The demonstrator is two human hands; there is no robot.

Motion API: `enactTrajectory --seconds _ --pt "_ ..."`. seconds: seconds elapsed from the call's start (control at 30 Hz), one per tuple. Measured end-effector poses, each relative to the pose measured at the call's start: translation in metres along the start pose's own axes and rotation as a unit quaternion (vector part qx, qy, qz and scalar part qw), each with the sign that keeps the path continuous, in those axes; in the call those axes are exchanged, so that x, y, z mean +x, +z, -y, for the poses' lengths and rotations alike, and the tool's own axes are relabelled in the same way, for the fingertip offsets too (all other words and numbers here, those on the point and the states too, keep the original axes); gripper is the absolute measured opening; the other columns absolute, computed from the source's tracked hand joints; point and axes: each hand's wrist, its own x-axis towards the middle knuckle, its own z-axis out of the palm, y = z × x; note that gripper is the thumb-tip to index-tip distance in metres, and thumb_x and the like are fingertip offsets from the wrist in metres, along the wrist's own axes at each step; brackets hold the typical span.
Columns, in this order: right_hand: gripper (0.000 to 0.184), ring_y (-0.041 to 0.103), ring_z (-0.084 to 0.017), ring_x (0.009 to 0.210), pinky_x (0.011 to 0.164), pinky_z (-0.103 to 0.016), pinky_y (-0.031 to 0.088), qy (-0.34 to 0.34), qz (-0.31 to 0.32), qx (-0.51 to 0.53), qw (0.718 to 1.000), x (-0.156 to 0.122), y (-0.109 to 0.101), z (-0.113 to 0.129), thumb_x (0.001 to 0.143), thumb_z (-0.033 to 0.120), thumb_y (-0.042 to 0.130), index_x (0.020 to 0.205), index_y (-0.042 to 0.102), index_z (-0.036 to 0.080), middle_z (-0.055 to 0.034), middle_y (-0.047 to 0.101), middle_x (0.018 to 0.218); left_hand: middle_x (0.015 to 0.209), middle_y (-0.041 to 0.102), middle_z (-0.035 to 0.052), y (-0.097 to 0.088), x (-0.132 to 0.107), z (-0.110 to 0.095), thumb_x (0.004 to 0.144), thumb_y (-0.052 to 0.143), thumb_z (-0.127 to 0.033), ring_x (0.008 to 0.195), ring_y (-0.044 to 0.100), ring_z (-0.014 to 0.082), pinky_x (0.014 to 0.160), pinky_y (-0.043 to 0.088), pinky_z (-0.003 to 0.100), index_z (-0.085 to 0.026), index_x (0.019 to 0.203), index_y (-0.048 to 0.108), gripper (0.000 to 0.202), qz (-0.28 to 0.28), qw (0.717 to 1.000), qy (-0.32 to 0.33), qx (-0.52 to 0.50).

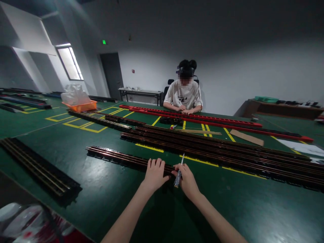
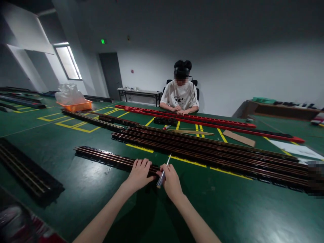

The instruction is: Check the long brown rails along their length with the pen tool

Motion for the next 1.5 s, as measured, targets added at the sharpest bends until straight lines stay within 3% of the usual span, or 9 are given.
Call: enactTrajectory --seconds 0.27,0.43,0.57,0.7,0.8,1.0,1.2,1.3,1.5 --pt "0.012 0.056 -0.022 0.073 0.061 -0.035 0.051 0.010 0.013 0.019 1.000 0.005 0.030 0.052 0.085 0.013 0.049 0.078 0.048 0.022 -0.0054 0.060 0.079 0.110 0.057 0.0156 -0.017 -0.029 0.023 0.067 0.063 -0.021 0.111 0.050 0.0323 0.103 0.029 0.050 -0.011 0.106 0.052 0.042 0.033 0.997 -0.035 0.057" --pt "0.017 0.057 -0.023 0.081 0.067 -0.037 0.052 -0.031 0.057 0.040 0.997 0.014 0.049 0.082 0.084 0.006 0.045 0.087 0.053 0.021 -0.0085 0.063 0.089 0.113 0.057 0.0112 -0.015 -0.048 0.047 0.077 0.042 -0.008 0.113 0.049 0.0239 0.107 0.027 0.044 -0.015 0.107 0.051 0.033 0.017 0.999 -0.012 0.031" --pt "0.023 0.059 -0.023 0.088 0.075 -0.038 0.053 -0.078 0.087 0.065 0.991 0.017 0.054 0.098 0.083 0.004 0.045 0.097 0.054 0.020 -0.0092 0.064 0.098 0.111 0.057 0.0084 -0.020 -0.060 0.069 0.076 0.046 -0.015 0.111 0.050 0.0225 0.107 0.027 0.043 -0.019 0.098 0.054 0.024 -0.005 0.999 -0.034 0.003" --pt "0.028 0.054 -0.025 0.112 0.089 -0.041 0.050 -0.140 0.108 0.077 0.981 0.012 0.053 0.100 0.084 0.007 0.049 0.110 0.050 0.017 -0.0151 0.054 0.125 0.112 0.056 0.0089 -0.029 -0.070 0.087 0.066 0.060 -0.031 0.112 0.048 0.0253 0.108 0.024 0.045 -0.019 0.099 0.053 0.036 -0.001 0.997 -0.070 -0.012" --pt "0.026 0.051 -0.027 0.117 0.092 -0.045 0.048 -0.165 0.103 0.066 0.979 0.008 0.050 0.096 0.084 0.009 0.049 0.109 0.049 0.017 -0.0170 0.050 0.131 0.110 0.057 0.0079 -0.033 -0.076 0.099 0.063 0.062 -0.036 0.113 0.047 0.0262 0.108 0.022 0.046 -0.019 0.094 0.053 0.036 -0.010 0.994 -0.105 -0.005" --pt "0.021 0.058 -0.025 0.106 0.083 -0.043 0.053 -0.146 0.121 0.069 0.979 0.005 0.043 0.093 0.086 0.010 0.047 0.105 0.050 0.018 -0.0158 0.055 0.125 0.103 0.058 0.0095 -0.044 -0.082 0.122 0.062 0.059 -0.035 0.109 0.048 0.0283 0.102 0.029 0.044 -0.018 0.091 0.056 0.033 -0.007 0.983 -0.178 0.038" --pt "0.022 0.061 -0.024 0.099 0.079 -0.041 0.053 -0.160 0.135 0.047 0.977 0.005 0.041 0.096 0.083 0.010 0.052 0.103 0.052 0.021 -0.0108 0.062 0.115 0.120 0.057 0.0086 -0.052 -0.088 0.138 0.063 0.056 -0.021 0.123 0.040 0.0297 0.105 0.023 0.046 -0.022 0.117 0.052 0.054 0.030 0.974 -0.220 0.052" --pt "0.021 0.061 -0.023 0.095 0.077 -0.038 0.052 -0.166 0.137 0.031 0.976 0.005 0.041 0.096 0.083 0.011 0.052 0.102 0.053 0.020 -0.0098 0.063 0.111 0.122 0.058 0.0042 -0.050 -0.094 0.147 0.064 0.053 -0.016 0.124 0.040 0.0288 0.106 0.022 0.047 -0.026 0.111 0.057 0.048 0.029 0.968 -0.235 0.087" --pt "0.018 0.060 -0.021 0.085 0.070 -0.033 0.049 -0.173 0.152 0.007 0.973 0.004 0.042 0.095 0.084 0.013 0.052 0.101 0.055 0.020 -0.0072 0.064 0.098 0.119 0.061 0.0055 -0.047 -0.101 0.168 0.068 0.048 -0.015 0.122 0.044 0.0279 0.106 0.022 0.046 -0.025 0.103 0.063 0.039 0.008 0.949 -0.276 0.151"
